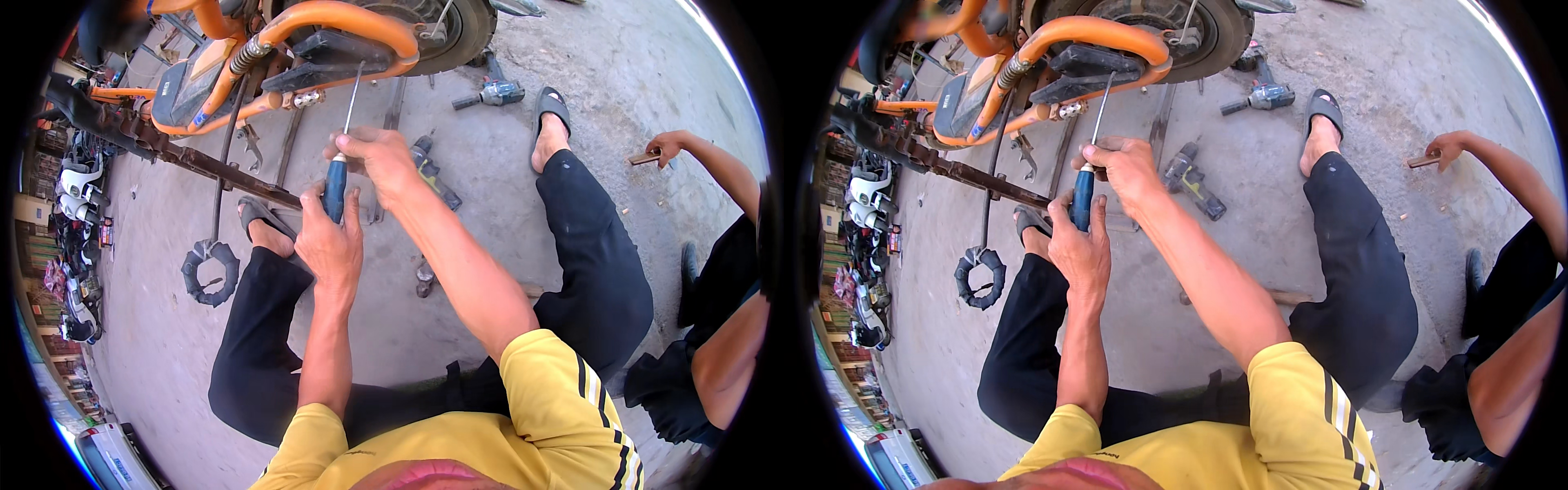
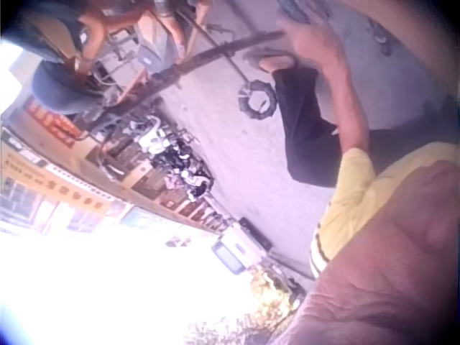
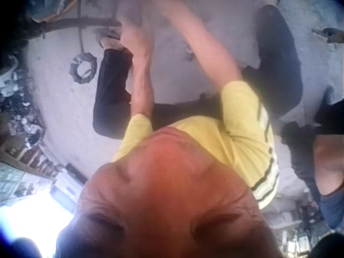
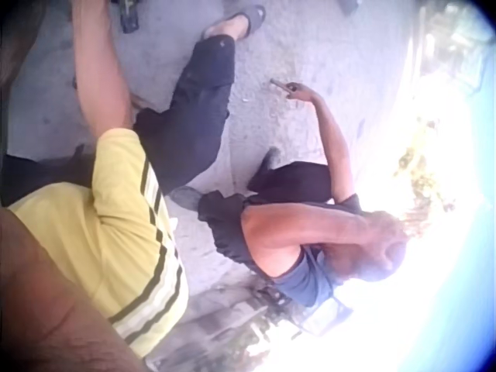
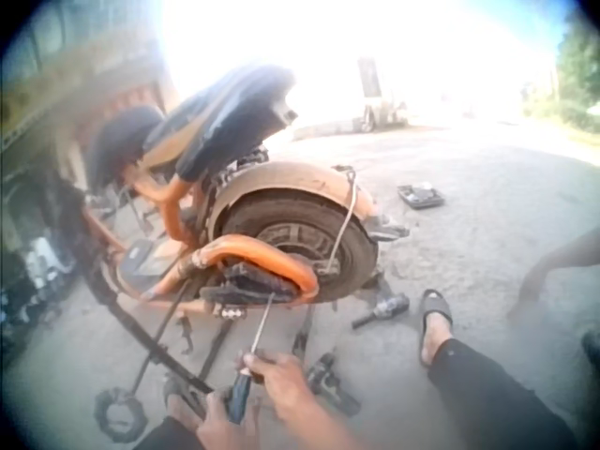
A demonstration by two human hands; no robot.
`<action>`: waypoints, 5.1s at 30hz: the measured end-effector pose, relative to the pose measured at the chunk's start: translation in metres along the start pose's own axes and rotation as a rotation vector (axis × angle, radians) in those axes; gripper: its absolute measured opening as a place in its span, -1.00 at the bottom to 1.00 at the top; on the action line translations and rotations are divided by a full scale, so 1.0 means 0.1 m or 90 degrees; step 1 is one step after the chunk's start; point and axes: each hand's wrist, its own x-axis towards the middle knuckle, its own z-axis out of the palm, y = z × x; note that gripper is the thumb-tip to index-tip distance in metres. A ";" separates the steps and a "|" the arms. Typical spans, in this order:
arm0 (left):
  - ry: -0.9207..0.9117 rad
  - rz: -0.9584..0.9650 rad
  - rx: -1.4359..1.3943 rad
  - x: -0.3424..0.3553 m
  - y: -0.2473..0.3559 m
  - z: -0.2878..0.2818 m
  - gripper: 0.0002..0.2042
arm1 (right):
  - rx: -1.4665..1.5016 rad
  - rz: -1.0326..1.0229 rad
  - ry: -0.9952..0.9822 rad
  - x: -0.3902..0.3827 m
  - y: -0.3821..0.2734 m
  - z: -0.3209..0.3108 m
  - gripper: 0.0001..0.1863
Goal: The person sits on the ground and uses a screwdriver and hammer to work on the rear frame of an orange scooter. They repeatedly tap the screwdriver with the hammer while adjusting components near the rear wheel.
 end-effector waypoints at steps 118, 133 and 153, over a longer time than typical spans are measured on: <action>-0.132 -0.321 -0.391 0.02 -0.29 -0.11 -0.52 | 0.093 0.042 -0.069 0.31 -0.16 -0.01 -0.73; -0.354 -0.728 -0.969 -0.21 -0.50 -0.01 -0.46 | -0.144 0.037 -0.010 0.12 -0.04 -0.25 -0.62; -0.318 -0.569 -0.734 -0.30 -0.75 0.05 -0.41 | -0.233 -0.238 0.235 0.80 -0.35 -0.33 -0.87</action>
